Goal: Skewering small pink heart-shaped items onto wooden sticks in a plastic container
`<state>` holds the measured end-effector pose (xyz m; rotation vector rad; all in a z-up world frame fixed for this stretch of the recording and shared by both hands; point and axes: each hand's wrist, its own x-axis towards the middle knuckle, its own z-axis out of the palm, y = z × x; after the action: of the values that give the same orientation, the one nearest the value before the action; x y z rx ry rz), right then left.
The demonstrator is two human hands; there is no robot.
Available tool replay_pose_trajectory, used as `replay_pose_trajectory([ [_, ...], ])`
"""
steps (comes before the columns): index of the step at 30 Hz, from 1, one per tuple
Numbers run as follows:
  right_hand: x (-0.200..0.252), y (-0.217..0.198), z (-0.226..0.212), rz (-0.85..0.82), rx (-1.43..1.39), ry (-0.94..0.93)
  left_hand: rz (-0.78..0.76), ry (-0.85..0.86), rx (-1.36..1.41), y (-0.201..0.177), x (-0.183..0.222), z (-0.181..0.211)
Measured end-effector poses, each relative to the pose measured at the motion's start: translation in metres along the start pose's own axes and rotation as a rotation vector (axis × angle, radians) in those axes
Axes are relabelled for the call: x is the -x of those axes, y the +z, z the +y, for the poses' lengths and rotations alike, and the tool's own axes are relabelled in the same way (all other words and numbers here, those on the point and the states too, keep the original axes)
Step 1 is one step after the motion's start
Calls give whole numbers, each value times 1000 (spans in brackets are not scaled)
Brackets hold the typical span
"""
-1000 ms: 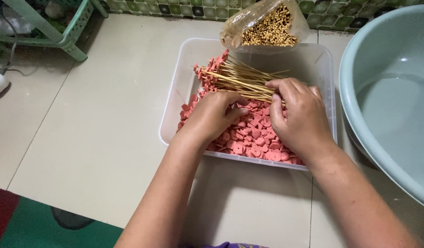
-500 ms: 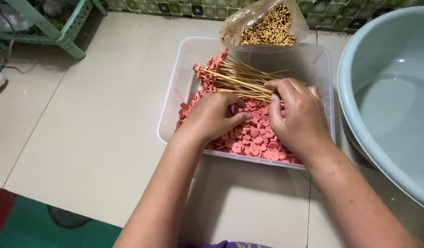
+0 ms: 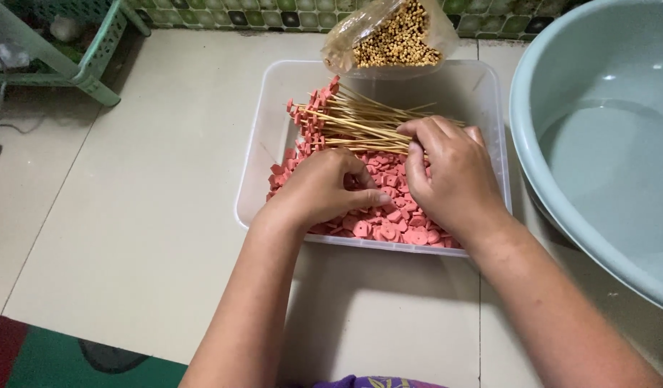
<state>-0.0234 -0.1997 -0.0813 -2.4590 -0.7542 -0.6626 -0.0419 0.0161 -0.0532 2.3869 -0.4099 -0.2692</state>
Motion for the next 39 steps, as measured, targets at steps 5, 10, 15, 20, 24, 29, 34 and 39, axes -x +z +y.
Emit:
replay_pose_trajectory([
  [5, 0, 1, 0, -2, -12, 12, 6, -20, 1, -1, 1, 2],
  [10, -2, -2, -3, 10, -8, 22, 17, -46, -13, -2, -1, 3],
  [15, -1, -1, -3, -16, -5, 38, 0, -57, -48, -2, -1, 6],
  [20, 1, 1, 2, -20, -6, 34, -83, -4, -55, -2, -2, 5],
  [24, -2, -2, 0, -42, -4, 27, -163, -279, 42, -17, -2, 39],
  [29, -2, -6, -3, -43, -5, 27, -100, -29, -63, -3, -10, 0],
  [34, -2, -14, -5, -84, -33, 42, -101, -51, -37, -5, -11, 4],
  [39, -7, -20, -3, -137, -124, 130, -72, -41, -64, -10, -10, 8],
])
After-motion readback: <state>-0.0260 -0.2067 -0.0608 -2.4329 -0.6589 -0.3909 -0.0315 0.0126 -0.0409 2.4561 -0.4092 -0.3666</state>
